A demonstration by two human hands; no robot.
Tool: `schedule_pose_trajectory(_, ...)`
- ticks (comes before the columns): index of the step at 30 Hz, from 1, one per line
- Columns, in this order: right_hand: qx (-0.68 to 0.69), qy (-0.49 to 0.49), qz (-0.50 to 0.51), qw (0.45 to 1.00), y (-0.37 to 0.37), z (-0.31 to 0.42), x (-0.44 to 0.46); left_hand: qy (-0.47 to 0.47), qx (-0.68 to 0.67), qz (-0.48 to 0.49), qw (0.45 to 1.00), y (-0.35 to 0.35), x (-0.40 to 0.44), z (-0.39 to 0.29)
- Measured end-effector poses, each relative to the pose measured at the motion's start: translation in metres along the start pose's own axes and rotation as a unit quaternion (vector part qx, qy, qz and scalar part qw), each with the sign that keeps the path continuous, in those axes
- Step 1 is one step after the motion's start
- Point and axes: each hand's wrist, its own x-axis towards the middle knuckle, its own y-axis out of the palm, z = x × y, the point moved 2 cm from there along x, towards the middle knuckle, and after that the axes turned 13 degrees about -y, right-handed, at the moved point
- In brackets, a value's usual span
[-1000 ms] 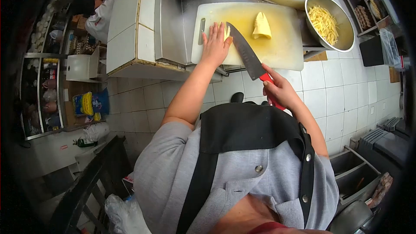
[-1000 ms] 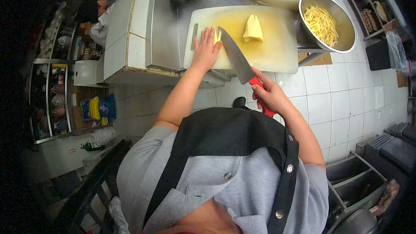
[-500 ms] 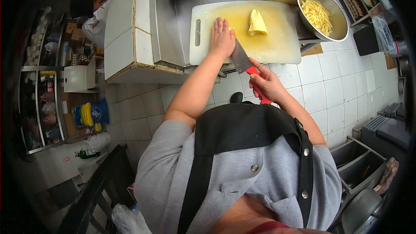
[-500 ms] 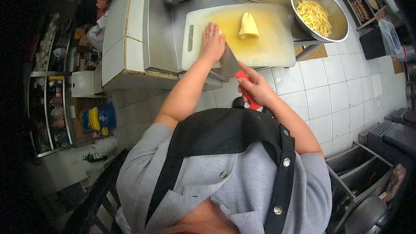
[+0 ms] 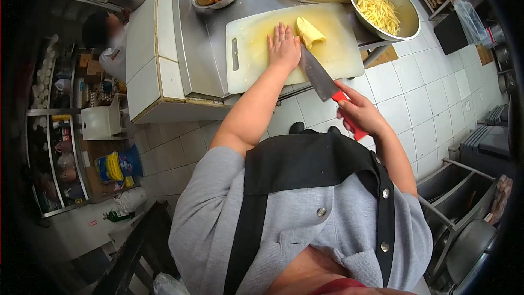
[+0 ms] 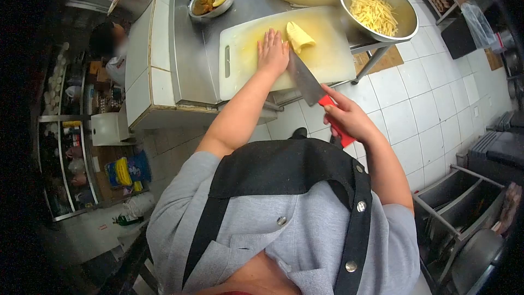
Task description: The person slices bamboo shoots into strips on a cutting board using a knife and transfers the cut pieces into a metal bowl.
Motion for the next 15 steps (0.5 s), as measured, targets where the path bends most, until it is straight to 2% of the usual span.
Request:
schedule_pose_trajectory(5, -0.052, 0.027, 0.019, 0.998, -0.037, 0.016, -0.057, 0.006, 0.024, -0.019, 1.000, 0.004, -0.001, 0.001)
schedule_pose_trajectory(8, -0.082, 0.010, -0.006, 0.997, -0.055, 0.019, -0.073, -0.011, 0.011, 0.022, 1.000, -0.007, 0.001, -0.004)
schedule_pose_trajectory(10, 0.015, -0.054, -0.037, 0.998, -0.063, 0.014, -0.073, 0.002, 0.062, -0.095, 0.994, -0.024, -0.003, -0.013)
schedule_pose_trajectory(11, 0.028, -0.075, -0.050, 0.996, -0.065, 0.012, -0.068, 0.055, 0.036, -0.125, 0.990, -0.030, -0.004, -0.017)
schedule_pose_trajectory(12, 0.052, -0.083, -0.063, 0.993, -0.066, 0.009, -0.063, 0.056, 0.038, -0.124, 0.990, -0.036, -0.008, -0.028)
schedule_pose_trajectory(14, 0.086, -0.119, -0.099, 0.984, -0.071, -0.006, -0.048, 0.039, 0.058, 0.053, 0.996, -0.039, -0.016, -0.051)
schedule_pose_trajectory(15, 0.086, -0.122, -0.097, 0.984, -0.074, -0.012, -0.041, 0.039, 0.060, 0.049, 0.996, -0.031, -0.014, -0.055)
